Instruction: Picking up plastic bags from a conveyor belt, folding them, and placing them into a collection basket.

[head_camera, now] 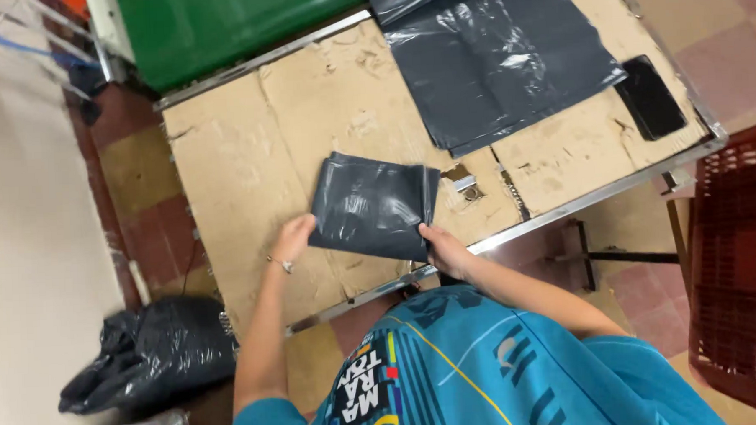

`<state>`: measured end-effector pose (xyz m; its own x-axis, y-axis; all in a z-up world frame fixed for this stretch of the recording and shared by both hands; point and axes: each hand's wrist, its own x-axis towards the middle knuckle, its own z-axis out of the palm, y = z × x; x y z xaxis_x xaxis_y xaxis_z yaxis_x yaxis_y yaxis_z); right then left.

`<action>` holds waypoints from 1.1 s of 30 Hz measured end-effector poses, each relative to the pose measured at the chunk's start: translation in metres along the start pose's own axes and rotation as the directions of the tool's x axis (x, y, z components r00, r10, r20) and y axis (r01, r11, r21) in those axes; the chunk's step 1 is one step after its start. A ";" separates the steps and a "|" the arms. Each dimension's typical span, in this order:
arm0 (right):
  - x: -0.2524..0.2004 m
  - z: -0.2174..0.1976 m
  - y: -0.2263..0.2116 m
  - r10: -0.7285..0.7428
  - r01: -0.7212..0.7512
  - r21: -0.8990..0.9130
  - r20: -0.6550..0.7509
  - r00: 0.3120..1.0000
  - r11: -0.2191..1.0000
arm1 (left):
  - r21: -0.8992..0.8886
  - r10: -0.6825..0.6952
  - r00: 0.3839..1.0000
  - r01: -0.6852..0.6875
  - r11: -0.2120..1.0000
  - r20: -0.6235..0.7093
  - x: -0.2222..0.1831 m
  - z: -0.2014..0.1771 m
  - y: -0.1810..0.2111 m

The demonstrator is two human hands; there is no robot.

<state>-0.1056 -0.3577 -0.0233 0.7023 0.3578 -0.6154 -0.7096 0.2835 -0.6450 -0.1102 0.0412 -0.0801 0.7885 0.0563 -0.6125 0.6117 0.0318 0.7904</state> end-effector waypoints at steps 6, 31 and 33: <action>-0.014 -0.032 -0.071 0.111 -0.079 -0.203 0.151 0.982 0.976 | 0.683 0.457 0.860 -0.192 0.704 -0.229 -0.064 0.012 0.054; 0.208 -0.275 -0.484 -0.467 -0.105 -0.907 -0.306 0.829 0.407 | 0.959 0.606 0.782 -0.261 0.107 0.145 0.057 0.386 0.193; 0.190 -0.260 -0.489 -0.352 -0.125 -0.882 -0.306 0.885 0.454 | 0.972 0.658 0.740 -0.230 0.056 0.137 0.062 0.386 0.185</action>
<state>0.3901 -0.6597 0.0574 0.8882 -0.0558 -0.4561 -0.3601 -0.7011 -0.6155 0.0765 -0.3349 0.0244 0.9951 -0.0743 0.0656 -0.0849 -0.9807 0.1759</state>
